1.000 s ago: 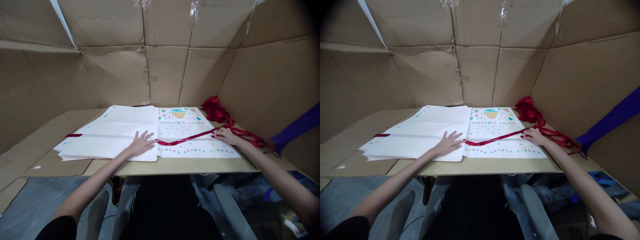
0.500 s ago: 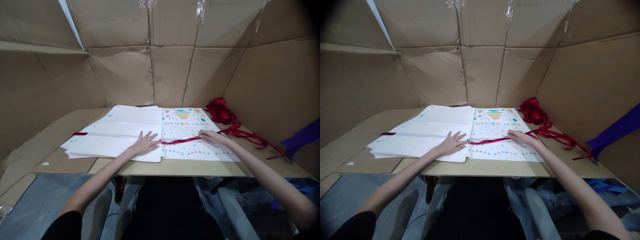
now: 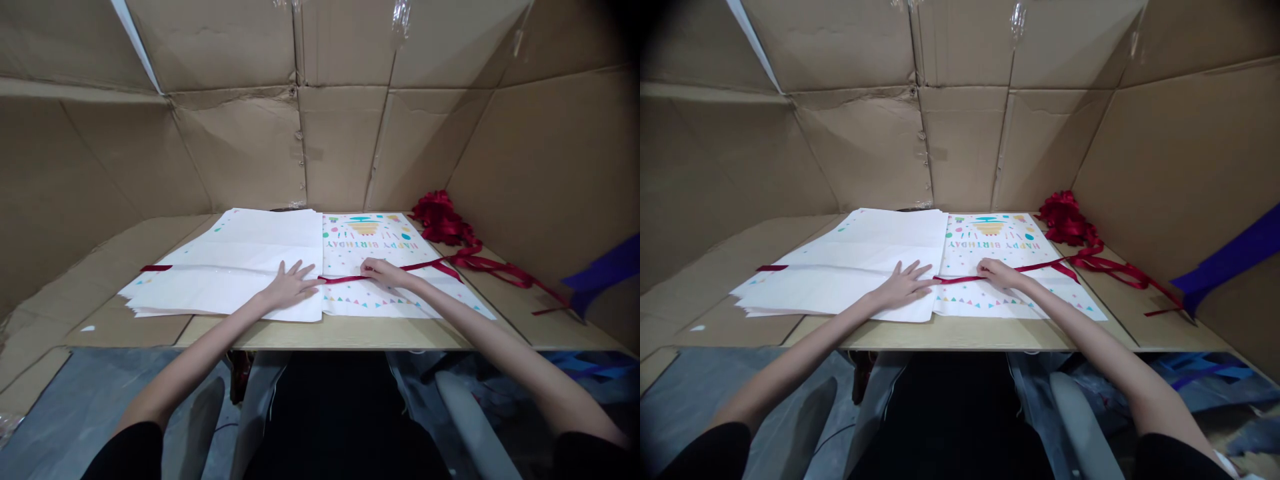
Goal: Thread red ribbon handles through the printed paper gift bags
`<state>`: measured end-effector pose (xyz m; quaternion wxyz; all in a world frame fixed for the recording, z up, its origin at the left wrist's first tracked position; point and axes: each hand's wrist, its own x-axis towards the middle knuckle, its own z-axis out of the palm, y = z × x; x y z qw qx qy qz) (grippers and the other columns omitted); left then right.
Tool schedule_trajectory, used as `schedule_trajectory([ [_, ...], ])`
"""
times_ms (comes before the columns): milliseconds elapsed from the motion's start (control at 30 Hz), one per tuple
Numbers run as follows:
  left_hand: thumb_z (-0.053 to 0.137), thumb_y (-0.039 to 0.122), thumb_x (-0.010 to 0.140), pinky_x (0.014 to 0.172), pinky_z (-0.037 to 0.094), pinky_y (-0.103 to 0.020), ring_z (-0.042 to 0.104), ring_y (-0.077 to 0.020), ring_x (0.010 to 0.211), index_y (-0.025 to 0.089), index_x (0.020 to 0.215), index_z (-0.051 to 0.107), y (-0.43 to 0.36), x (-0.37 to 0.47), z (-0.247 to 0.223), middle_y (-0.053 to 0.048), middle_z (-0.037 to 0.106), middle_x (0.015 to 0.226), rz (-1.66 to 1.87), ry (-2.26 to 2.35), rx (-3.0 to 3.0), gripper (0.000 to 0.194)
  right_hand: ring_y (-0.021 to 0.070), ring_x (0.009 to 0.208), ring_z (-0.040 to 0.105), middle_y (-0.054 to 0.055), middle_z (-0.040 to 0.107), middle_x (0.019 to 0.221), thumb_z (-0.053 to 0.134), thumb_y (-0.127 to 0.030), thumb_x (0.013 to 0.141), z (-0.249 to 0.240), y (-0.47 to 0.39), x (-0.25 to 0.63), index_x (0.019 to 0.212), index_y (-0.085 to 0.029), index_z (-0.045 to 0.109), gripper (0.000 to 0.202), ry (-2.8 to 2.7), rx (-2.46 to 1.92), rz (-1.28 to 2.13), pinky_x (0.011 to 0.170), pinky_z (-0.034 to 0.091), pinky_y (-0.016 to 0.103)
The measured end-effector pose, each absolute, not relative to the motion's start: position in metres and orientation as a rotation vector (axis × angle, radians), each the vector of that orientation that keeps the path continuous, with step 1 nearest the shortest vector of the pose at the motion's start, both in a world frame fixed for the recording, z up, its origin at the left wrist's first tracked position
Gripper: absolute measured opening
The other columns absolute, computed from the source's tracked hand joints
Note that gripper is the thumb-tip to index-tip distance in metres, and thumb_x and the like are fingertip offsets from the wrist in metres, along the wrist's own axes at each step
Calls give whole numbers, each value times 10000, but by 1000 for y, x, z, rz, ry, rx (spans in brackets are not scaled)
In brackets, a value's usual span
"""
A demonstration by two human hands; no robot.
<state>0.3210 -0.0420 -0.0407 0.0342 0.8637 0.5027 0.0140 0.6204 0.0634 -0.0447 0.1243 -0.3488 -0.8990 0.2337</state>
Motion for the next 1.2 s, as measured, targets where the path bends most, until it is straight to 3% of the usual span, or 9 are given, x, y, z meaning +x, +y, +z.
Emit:
schedule_trajectory([
  [233, 175, 605, 916, 1029, 61, -687, 130, -362, 1389, 446, 1368, 390, -42, 323, -40, 18, 212, 1526, 37, 1568, 2664, 525, 180, 753, 535, 53, 605, 805, 450, -220, 823, -41, 52, 549, 749, -187, 578, 152, -2629, -852, 660, 721, 414, 298],
  [467, 202, 601, 916, 1019, 59, -701, 101, -370, 1394, 440, 1357, 413, -42, 324, -38, 17, 186, 1532, 62, 1539, 2611, 514, 148, 690, 539, 34, 607, 755, 486, -169, 814, -48, 44, 510, 696, -170, 599, 163, -2562, -836, 771, 682, 406, 261],
  [533, 212, 591, 920, 1056, 70, -656, 103, -342, 1400, 415, 1334, 459, -42, 321, -33, 31, 178, 1533, 189, 1504, 2545, 513, 151, 707, 551, 35, 625, 781, 507, -188, 808, -50, 44, 515, 736, -169, 622, 137, -2531, -839, 776, 689, 408, 260],
  [667, 184, 553, 937, 1122, 197, -438, 260, -241, 1370, 287, 1292, 544, -42, 299, -18, 0, 276, 1505, 521, 1526, 2403, 571, 173, 760, 586, 39, 662, 828, 555, -291, 805, -52, 46, 535, 774, -173, 651, 155, -2462, -880, 841, 716, 417, 268],
  [733, 241, 596, 911, 1122, 164, -472, 248, -256, 1373, 274, 1336, 493, -43, 284, -15, -25, 302, 1494, 471, 1620, 2376, 590, 187, 790, 603, 43, 676, 850, 564, -334, 805, -54, 45, 543, 782, -178, 663, 187, -2424, -890, 884, 730, 423, 276],
  [867, 321, 695, 835, 1070, 39, -621, 118, -318, 1403, 325, 1437, 308, -43, 260, -22, -29, 207, 1524, 128, 1742, 2373, 707, 207, 815, 624, 49, 692, 857, 547, -311, 819, -59, 38, 543, 773, -183, 682, 191, -2362, -935, 867, 752, 436, 299],
  [1200, 275, 709, 832, 1073, 58, -594, 107, -322, 1404, 348, 1450, 266, -42, 260, -30, -13, 147, 1533, 44, 1767, 2366, 715, 176, 884, 620, 49, 692, 943, 496, -182, 864, -48, 12, 511, 860, -188, 724, 228, -2509, -1108, 364, 796, 428, 267],
])
